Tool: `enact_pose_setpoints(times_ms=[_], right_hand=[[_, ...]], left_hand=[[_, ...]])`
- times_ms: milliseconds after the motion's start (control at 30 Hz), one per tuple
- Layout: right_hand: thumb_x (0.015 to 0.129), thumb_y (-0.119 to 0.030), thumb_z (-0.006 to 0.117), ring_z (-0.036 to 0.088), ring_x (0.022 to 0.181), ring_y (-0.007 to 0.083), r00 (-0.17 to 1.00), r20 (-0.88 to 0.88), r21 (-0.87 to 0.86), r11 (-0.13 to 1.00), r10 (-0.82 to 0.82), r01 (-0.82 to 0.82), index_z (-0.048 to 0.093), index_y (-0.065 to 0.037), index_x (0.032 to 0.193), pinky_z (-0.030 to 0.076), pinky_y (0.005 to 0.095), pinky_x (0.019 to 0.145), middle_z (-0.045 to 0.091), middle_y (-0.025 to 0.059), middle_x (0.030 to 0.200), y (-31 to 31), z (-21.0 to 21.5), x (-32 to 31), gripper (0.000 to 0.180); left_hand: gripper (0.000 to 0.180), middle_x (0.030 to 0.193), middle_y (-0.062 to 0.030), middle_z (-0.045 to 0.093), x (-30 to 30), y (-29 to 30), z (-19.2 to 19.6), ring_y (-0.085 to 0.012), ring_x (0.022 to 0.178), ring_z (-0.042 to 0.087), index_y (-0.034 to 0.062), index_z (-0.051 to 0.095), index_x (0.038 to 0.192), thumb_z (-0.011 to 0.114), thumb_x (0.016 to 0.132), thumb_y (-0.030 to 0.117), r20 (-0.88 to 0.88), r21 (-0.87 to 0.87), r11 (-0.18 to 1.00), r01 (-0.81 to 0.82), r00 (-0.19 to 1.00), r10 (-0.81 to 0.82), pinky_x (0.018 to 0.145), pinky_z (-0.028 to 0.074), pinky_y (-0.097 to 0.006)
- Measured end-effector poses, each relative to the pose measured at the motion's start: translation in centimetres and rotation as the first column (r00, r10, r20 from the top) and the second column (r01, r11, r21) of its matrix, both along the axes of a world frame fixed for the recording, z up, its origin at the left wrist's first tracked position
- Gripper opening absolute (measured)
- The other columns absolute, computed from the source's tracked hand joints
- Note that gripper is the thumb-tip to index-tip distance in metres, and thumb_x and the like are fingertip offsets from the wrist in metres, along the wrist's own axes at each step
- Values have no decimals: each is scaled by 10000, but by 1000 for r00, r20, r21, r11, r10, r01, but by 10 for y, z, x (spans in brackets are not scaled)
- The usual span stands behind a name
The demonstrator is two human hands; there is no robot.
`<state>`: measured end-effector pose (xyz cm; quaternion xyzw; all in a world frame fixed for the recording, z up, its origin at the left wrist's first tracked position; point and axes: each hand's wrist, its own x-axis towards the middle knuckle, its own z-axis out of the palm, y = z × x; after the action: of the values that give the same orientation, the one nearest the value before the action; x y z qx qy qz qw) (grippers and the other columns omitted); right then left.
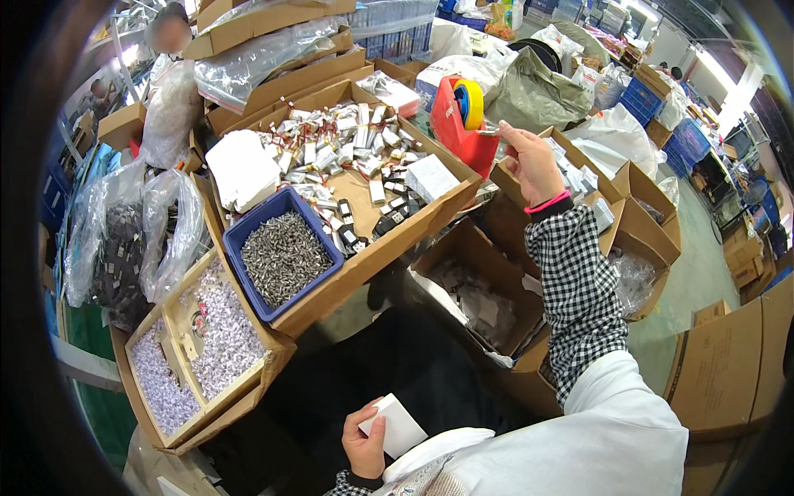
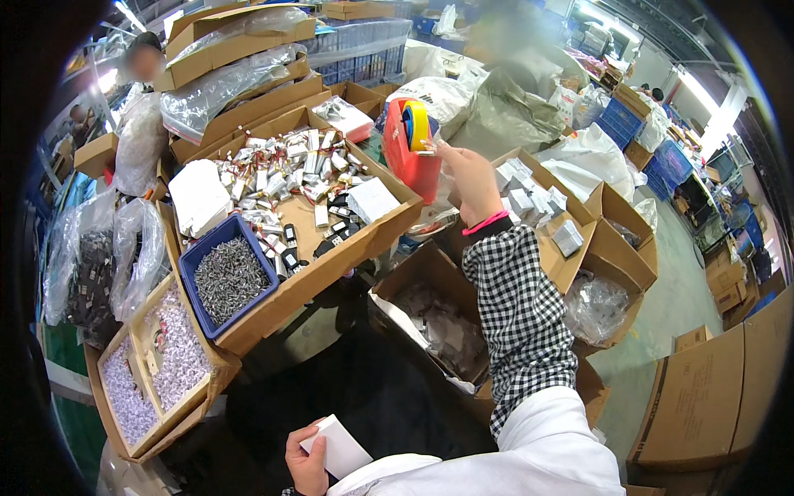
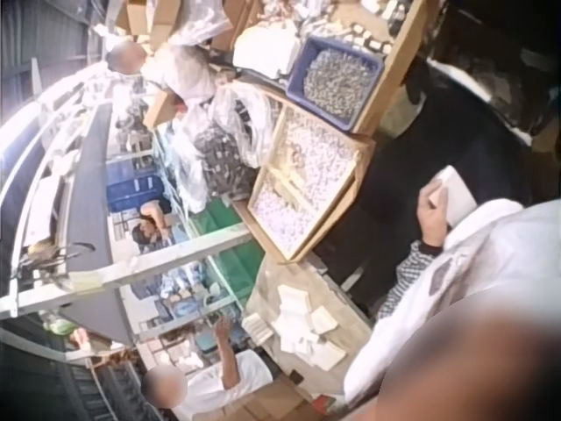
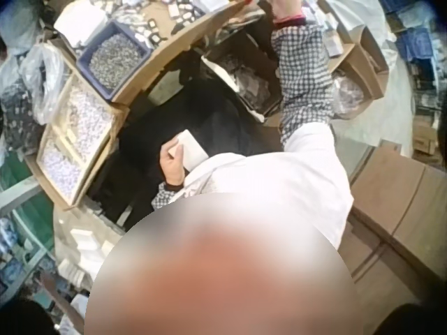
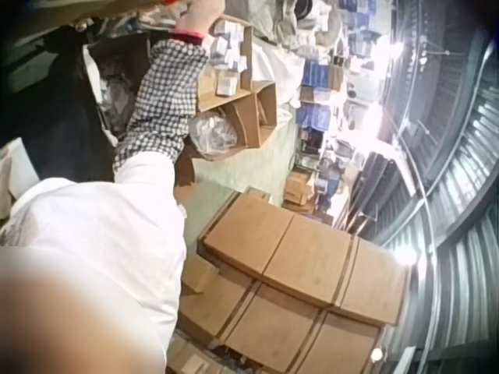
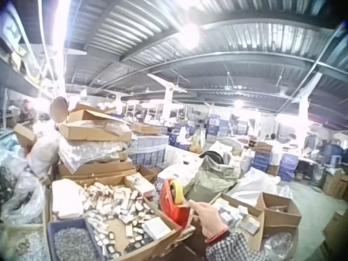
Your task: The person repeatedly picks small white rectangular components from a tray, places them into a white paper sleeve, folds the sleeve closed, and sets the finished unit aside. The person also uses a red tape dispenser to apply tape to the sleeves. The process is repeated multiple times in a consistent sequence.
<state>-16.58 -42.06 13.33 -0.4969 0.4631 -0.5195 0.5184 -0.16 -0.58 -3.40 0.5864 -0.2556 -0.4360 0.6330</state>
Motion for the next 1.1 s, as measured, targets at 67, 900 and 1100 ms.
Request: enact_pose_setpoints(times_ms=[67,900,1100], right_hand=[[872,-274,654,468,672,37,998,45,47,998,36,-38,656,-65,931,367,177,547,574,-43,805,6,-8,-2,217],[880,-234,656,579,779,118,904,425,-54,998,44,-24,606,-12,1055,453,241,714,635,34,894,3,-67,18,287],[878,-173,648,580,772,118,837,547,16,1000,-26,21,608,1,1042,446,241,674,633,38,893,16,-70,17,242]], left_hand=[[166,1132,-171,620,0,1,1,-208,1023,595,54,538,1026,584,878,-4,-1,1,1000,2,1000,-2,895,469,-317],[230,1155,-181,601,2,-2,2,-228,1059,582,54,523,1048,597,850,-37,24,2,999,44,999,-44,921,460,-345],[253,1153,-187,603,1,-4,14,-232,1063,584,40,527,1050,612,830,-52,70,15,999,46,996,-47,923,461,-340]])
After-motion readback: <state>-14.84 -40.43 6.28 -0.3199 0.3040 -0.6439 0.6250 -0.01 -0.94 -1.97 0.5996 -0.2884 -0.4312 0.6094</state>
